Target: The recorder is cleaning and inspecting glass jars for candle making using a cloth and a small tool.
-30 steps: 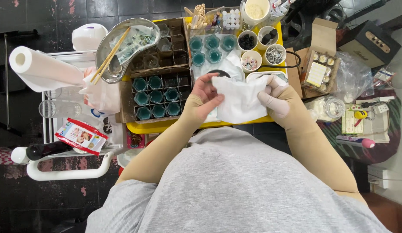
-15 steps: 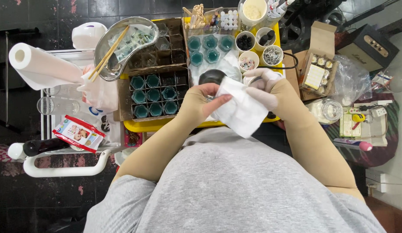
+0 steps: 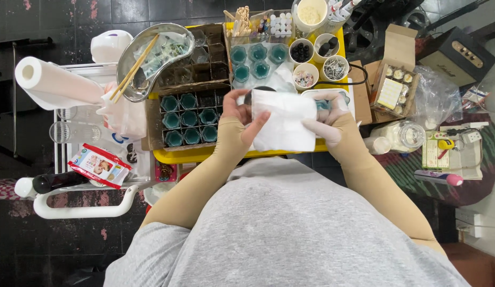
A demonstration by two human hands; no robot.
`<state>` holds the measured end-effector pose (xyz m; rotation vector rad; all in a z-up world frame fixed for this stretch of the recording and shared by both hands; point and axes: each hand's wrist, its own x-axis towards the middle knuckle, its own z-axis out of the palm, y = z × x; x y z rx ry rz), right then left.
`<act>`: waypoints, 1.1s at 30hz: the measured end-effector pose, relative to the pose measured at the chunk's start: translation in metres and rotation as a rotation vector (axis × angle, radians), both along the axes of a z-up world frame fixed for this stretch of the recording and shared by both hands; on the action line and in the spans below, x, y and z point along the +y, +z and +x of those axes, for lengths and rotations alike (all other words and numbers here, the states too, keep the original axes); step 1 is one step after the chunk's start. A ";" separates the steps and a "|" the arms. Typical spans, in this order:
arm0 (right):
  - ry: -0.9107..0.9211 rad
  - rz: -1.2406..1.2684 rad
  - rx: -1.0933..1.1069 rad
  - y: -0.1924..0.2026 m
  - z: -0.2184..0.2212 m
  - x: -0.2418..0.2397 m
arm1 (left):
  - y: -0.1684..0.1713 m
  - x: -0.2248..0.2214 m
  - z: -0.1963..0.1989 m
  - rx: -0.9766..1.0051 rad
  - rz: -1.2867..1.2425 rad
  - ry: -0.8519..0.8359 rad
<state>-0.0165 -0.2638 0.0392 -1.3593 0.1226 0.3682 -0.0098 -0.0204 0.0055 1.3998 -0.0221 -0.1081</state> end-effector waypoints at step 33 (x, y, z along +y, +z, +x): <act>0.163 -0.892 -0.586 0.007 -0.003 0.009 | 0.025 0.008 -0.001 -0.738 0.979 0.149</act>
